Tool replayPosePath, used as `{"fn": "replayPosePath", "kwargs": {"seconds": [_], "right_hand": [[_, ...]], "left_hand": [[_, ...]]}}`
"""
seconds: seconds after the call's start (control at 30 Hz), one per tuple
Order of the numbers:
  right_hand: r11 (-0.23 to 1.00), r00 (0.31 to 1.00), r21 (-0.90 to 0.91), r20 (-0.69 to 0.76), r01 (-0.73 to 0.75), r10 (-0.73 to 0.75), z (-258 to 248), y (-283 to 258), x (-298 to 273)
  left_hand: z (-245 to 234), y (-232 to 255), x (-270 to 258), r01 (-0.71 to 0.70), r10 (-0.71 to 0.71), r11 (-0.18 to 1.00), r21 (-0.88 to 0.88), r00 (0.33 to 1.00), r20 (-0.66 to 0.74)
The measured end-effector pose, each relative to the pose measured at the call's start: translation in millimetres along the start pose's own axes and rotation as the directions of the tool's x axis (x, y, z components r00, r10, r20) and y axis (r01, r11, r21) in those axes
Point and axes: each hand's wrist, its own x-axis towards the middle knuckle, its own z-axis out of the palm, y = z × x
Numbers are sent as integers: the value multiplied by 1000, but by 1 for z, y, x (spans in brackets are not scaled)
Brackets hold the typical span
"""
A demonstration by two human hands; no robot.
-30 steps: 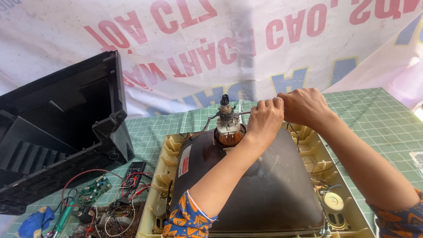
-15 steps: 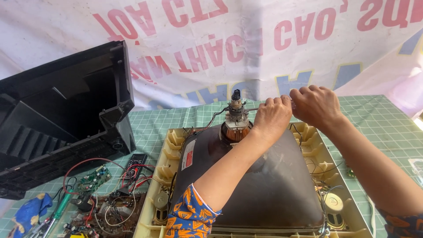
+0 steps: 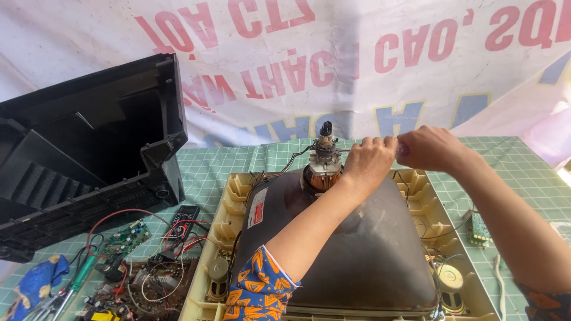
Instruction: The person uses a screwdriver to adjust components on the top of a CRT television's neck tube. They then move to the side of the chassis to unscrew and remove a small speaker, followed by manipulating wires and components on the main circuit board.
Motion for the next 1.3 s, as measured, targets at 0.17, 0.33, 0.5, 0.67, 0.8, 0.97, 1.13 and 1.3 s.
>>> {"fn": "replayPosePath", "kwargs": {"seconds": [0.17, 0.33, 0.5, 0.67, 0.8, 0.97, 1.13, 1.3], "right_hand": [[979, 862, -193, -482, 71, -158, 46, 15, 2], [958, 812, -277, -543, 67, -214, 34, 15, 3], [977, 985, 210, 172, -42, 5, -2, 18, 11], [995, 941, -93, -329, 44, -72, 39, 25, -1], [955, 821, -295, -551, -25, -149, 54, 27, -9], [989, 1000, 146, 29, 1, -5, 8, 21, -6], [972, 994, 235, 112, -12, -14, 19, 19, -2], [963, 810, -266, -557, 34, -183, 56, 29, -17]], "left_hand": [[-12, 1, 9, 72, -49, 992, -105, 978, 204], [-12, -1, 8, 91, -58, 984, -155, 977, 207], [-4, -3, 3, 35, -27, 996, -84, 996, 90], [-12, -2, 15, 92, -53, 983, -160, 971, 233], [-14, 4, 15, 117, -75, 977, -177, 971, 226], [-8, 4, 4, 81, -49, 983, -163, 980, 194], [-9, 5, 0, 87, -77, 989, -123, 993, 87], [-14, 11, 14, 184, -63, 932, -311, 930, 362]]}}
